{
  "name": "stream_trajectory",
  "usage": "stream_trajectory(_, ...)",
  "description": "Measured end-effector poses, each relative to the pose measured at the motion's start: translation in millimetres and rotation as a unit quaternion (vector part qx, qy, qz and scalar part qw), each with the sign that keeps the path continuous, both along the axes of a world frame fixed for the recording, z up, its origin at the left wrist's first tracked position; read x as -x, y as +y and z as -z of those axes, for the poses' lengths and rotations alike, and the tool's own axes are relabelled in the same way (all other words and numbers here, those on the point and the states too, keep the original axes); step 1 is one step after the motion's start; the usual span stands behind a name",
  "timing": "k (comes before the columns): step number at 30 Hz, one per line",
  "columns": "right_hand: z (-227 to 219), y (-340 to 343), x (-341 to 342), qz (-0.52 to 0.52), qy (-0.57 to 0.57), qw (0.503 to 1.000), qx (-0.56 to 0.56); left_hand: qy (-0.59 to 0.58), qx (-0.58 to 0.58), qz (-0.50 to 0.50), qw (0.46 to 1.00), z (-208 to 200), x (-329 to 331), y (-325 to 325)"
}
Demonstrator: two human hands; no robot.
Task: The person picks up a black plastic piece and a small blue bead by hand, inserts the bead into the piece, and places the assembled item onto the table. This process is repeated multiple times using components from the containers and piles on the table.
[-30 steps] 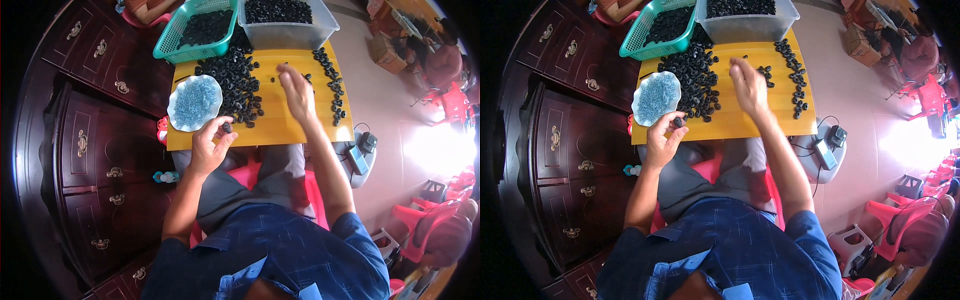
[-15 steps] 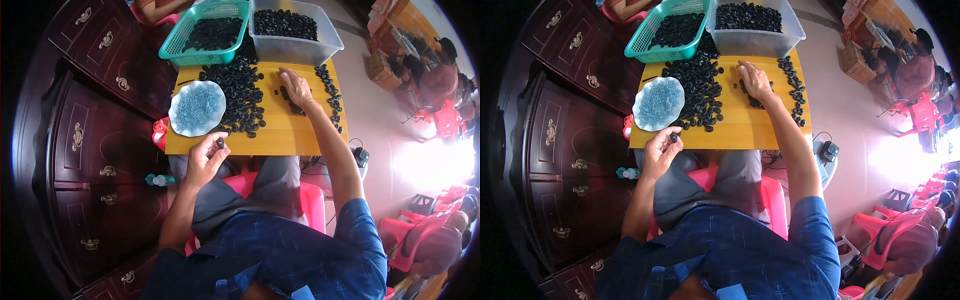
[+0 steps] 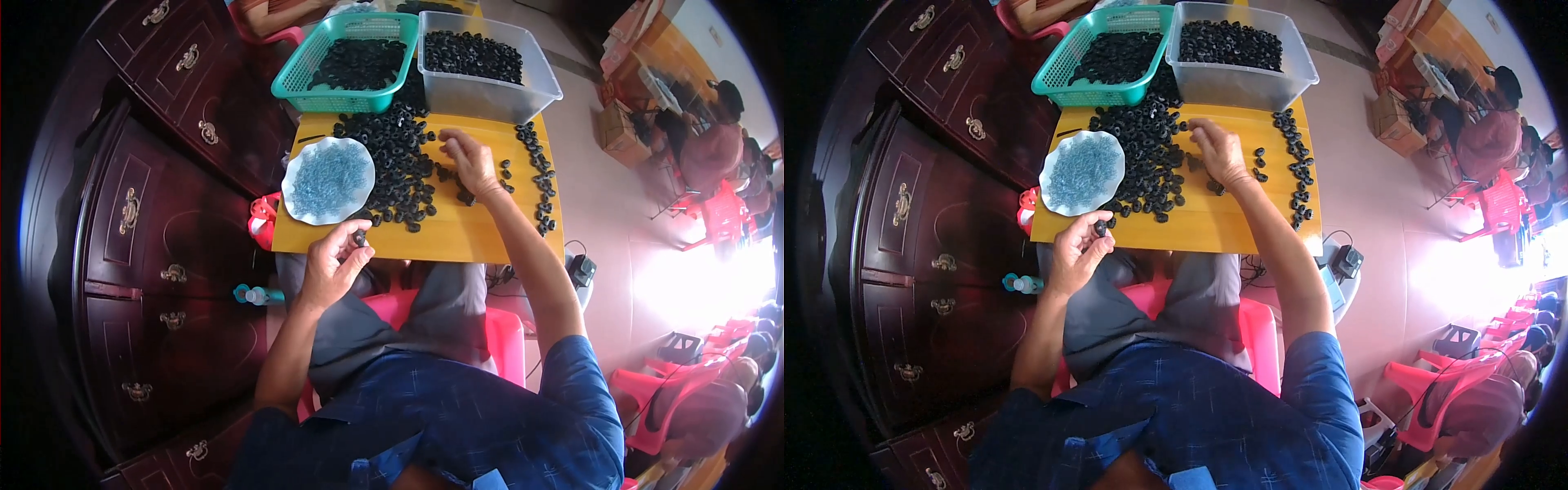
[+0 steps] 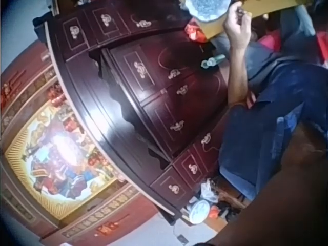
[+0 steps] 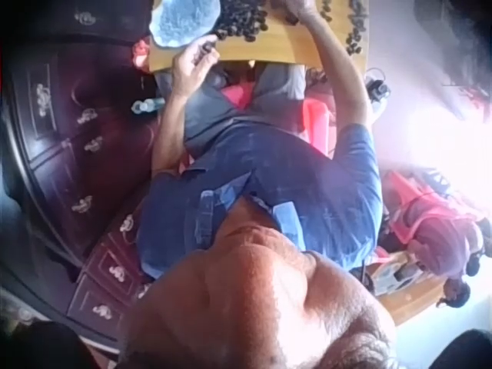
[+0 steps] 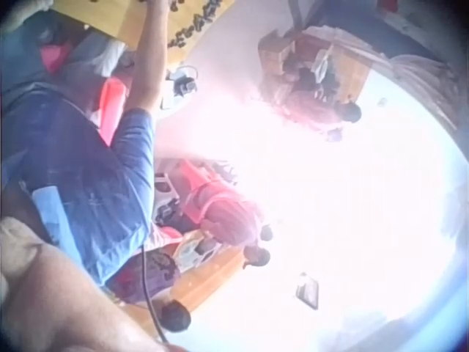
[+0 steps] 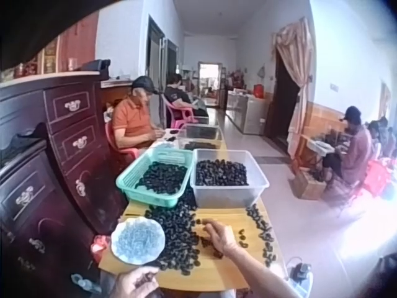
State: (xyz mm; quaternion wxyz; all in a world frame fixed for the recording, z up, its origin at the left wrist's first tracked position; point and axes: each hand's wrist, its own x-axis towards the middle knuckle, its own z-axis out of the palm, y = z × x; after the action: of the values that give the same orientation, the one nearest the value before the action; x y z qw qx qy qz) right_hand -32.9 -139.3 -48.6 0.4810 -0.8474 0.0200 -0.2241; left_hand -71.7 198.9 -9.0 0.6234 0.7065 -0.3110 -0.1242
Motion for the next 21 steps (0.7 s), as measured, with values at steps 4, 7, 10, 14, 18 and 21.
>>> stream_trajectory(4, -7.3, -14.9, 3.2, 0.136, -0.035, 0.99, 0.0, 0.001, 0.005, -0.005, 1.0, -0.5, -0.5, 2.7)
stream_trajectory(7, -6.6, -27.0, 10.6, 0.16, -0.046, 0.971, 0.173, 0.008, 0.004, 0.0, 1.0, -0.8, -0.7, 0.3)
stream_trajectory(10, -3.0, -16.9, 16.4, 0.12, -0.007, 0.97, 0.213, 0.013, 0.008, 0.007, 1.0, -0.3, -1.1, -3.1)
stream_trajectory(14, -3.4, -1.5, 17.0, 0.079, -0.016, 0.978, 0.194, 0.018, 0.012, 0.01, 1.0, -2.4, -2.5, -8.7)
stream_trajectory(18, -11.9, 12.7, 18.6, 0.11, -0.037, 0.988, 0.106, 0.015, -0.001, -0.004, 1.0, -8.6, -14.6, -11.7)
stream_trajectory(21, -22.6, 20.9, 29.1, 0.135, -0.084, 0.987, 0.021, -0.084, -0.108, -0.033, 0.99, -21.2, -32.4, -16.8)
